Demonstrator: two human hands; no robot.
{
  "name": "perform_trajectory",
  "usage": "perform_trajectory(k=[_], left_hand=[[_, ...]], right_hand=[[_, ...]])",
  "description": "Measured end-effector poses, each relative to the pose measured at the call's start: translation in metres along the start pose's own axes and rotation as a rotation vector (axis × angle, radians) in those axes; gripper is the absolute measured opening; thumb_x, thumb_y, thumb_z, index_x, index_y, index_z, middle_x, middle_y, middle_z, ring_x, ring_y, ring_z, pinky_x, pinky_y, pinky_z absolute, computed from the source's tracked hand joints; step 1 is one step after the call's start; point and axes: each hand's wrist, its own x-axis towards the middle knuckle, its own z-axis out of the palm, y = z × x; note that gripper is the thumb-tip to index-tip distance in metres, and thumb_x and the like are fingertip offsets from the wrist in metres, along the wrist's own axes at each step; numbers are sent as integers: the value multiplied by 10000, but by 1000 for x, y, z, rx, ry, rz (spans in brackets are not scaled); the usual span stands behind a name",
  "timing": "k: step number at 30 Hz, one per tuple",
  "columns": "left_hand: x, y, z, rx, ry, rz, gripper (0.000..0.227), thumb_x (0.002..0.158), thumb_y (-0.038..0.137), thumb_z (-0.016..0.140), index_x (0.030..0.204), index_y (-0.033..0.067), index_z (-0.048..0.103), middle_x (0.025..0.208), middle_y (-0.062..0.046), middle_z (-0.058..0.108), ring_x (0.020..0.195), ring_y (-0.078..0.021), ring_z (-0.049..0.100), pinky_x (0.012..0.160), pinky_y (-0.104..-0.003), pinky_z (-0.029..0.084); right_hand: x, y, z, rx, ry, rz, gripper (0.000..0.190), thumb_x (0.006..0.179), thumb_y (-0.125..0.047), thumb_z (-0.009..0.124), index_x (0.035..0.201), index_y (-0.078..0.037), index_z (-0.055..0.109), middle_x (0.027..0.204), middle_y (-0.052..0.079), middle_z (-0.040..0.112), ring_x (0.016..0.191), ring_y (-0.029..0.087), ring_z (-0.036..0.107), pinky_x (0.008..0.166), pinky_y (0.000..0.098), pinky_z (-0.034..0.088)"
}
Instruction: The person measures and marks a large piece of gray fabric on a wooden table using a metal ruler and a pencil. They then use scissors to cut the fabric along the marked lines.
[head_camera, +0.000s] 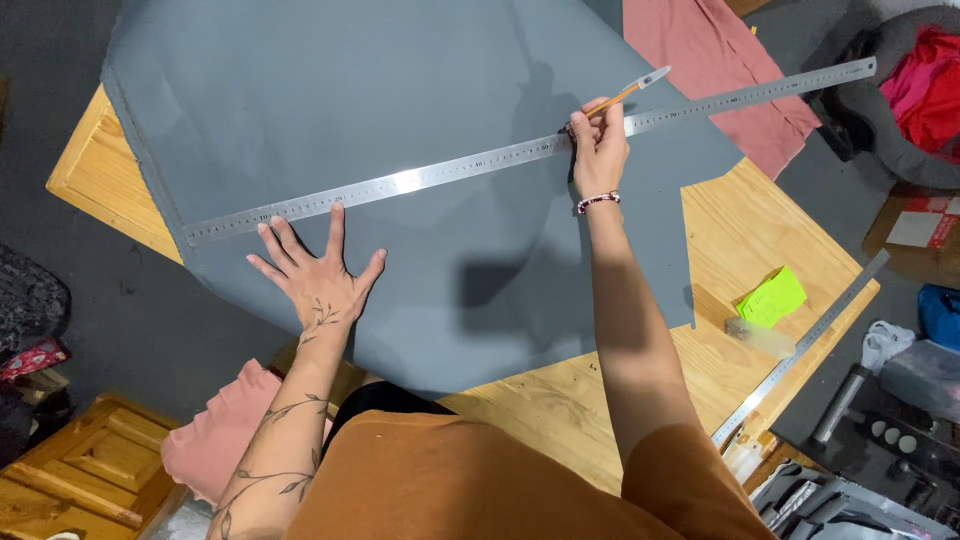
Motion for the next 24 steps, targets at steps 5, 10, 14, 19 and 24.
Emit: perform_trajectory(k=[5,10,14,19,24], left_hand=[[0,1,0,12,6,-8,769,932,706,596,1557,272,481,1457,-436,323,1370,-647,210,985,-812,132],[1,0,1,7,-6,-14,767,938,709,582,1568,293,449,1471,-432,298,1377,-644,188,984,-813,132],[1,0,0,17,-5,-13,770,933,711,585,1564,288,459,1458,-435,318,1372,-645,203,987,-810,137],[2,1,-2,26,-4,-7,767,932,712,581,1558,282,471,1446,-433,330,1363,-645,227,990,-806,149],[2,1,-2,36,2,-2,767,940,727,551,1556,279,470,1441,-434,343,1364,-642,233,988,-802,153]], right_hand=[[-1,2,2,-40,12,6,87,1011,-225,669,1032,-183,595,827,-21,694,707,69,636,745,281,539],[-1,4,1,-59,4,-4,83,1012,-223,664,1022,-186,590,833,-20,691,713,82,645,749,289,540],[-2,3,2,-53,26,-8,86,1012,-223,663,1022,-190,584,818,-14,691,705,88,645,751,290,542],[-3,1,3,-74,40,-13,87,1010,-228,662,1022,-193,583,808,-11,700,694,94,644,744,298,544],[-3,6,4,-64,47,-20,74,1016,-212,650,1026,-197,578,801,-1,706,695,101,652,744,297,545]])
